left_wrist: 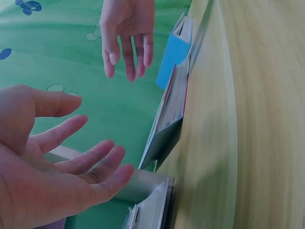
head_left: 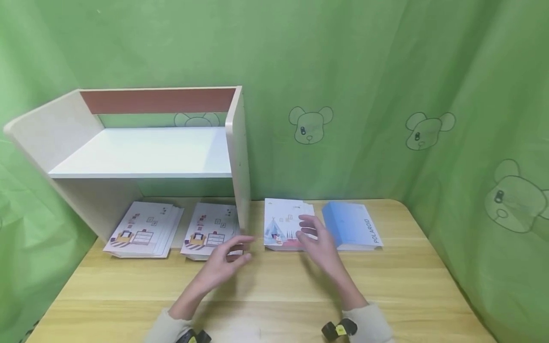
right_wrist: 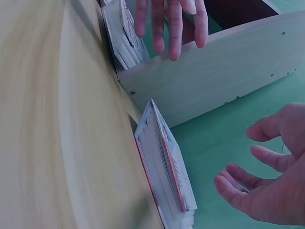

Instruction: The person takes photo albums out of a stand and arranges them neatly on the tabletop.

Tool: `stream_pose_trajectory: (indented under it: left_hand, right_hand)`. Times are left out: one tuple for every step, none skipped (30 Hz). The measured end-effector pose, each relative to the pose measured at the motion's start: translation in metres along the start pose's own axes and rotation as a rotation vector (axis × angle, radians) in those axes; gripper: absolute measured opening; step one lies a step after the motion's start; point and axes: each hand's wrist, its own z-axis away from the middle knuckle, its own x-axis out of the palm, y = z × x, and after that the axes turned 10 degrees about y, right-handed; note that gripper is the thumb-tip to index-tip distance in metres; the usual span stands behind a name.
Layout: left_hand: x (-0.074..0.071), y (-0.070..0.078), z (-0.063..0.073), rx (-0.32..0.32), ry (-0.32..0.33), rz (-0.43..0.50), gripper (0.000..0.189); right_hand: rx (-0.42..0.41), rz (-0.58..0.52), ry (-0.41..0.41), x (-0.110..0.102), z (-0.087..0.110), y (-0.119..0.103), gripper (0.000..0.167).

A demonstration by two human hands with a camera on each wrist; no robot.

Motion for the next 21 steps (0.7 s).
stream_pose_trajectory:
  left_hand:
    - [-0.002,0.0,0.001,-0.004,0.003,0.0,0.045]
    - [-0.005,0.0,0.002,-0.01,0.008,0.0,0.044]
    - [-0.007,-0.001,0.003,-0.015,0.013,0.002,0.044]
    - [-0.01,-0.001,0.003,-0.021,0.021,0.005,0.043]
    - [-0.012,-0.002,0.004,-0.024,0.032,0.004,0.042]
    - [-0.015,-0.002,0.005,-0.025,0.045,0.002,0.041]
    - [-0.017,-0.002,0.006,-0.023,0.059,-0.002,0.039]
    - [-0.02,-0.002,0.007,-0.018,0.073,-0.005,0.038]
    - [-0.022,-0.002,0.007,-0.005,0.086,-0.008,0.037]
    - [-0.024,-0.002,0.008,0.008,0.099,-0.013,0.035]
    - [-0.026,-0.002,0.009,0.023,0.11,-0.019,0.035]
    - [-0.029,-0.002,0.009,0.037,0.119,-0.019,0.034]
    - [-0.031,-0.003,0.01,0.051,0.127,-0.014,0.033]
    - [-0.033,-0.003,0.01,0.06,0.135,-0.01,0.033]
    - [-0.035,-0.003,0.01,0.067,0.147,-0.01,0.033]
    - [-0.037,-0.003,0.01,0.076,0.158,-0.008,0.033]
    - [-0.039,-0.003,0.011,0.082,0.169,-0.009,0.033]
    - [-0.041,-0.003,0.011,0.087,0.182,-0.009,0.033]
    - [-0.043,-0.002,0.012,0.093,0.196,-0.012,0.033]
    - [-0.045,-0.002,0.012,0.101,0.21,-0.019,0.034]
    - [-0.047,-0.002,0.013,0.111,0.223,-0.028,0.034]
  right_hand:
    - [0.002,-0.002,-0.002,0.001,0.001,0.0,0.045]
    - [0.004,-0.007,-0.005,0.003,0.003,-0.001,0.045]
    - [0.003,-0.011,-0.006,0.004,0.004,-0.002,0.044]
    - [0.001,-0.014,-0.004,0.006,0.006,-0.003,0.044]
    - [0.0,-0.019,-0.005,0.008,0.007,-0.004,0.043]
    - [-0.001,-0.02,-0.007,0.01,0.008,-0.005,0.043]
    - [-0.003,-0.023,-0.01,0.012,0.009,-0.006,0.043]
    - [-0.005,-0.03,-0.015,0.014,0.01,-0.007,0.043]
    - [-0.008,-0.034,-0.019,0.016,0.011,-0.008,0.043]
    - [-0.009,-0.04,-0.023,0.017,0.012,-0.008,0.043]
    - [-0.011,-0.048,-0.028,0.019,0.012,-0.009,0.043]
    - [-0.013,-0.052,-0.031,0.021,0.013,-0.009,0.043]
    - [-0.019,-0.055,-0.03,0.023,0.013,-0.009,0.043]
    - [-0.022,-0.061,-0.029,0.025,0.013,-0.009,0.043]
    - [-0.027,-0.067,-0.027,0.026,0.014,-0.009,0.043]
    - [-0.031,-0.073,-0.024,0.028,0.014,-0.01,0.043]
    - [-0.036,-0.078,-0.023,0.029,0.014,-0.01,0.043]
    - [-0.04,-0.085,-0.023,0.031,0.014,-0.01,0.043]
    - [-0.042,-0.091,-0.024,0.032,0.014,-0.011,0.043]
    - [-0.041,-0.099,-0.028,0.033,0.014,-0.011,0.042]
    - [-0.04,-0.101,-0.031,0.035,0.014,-0.011,0.042]
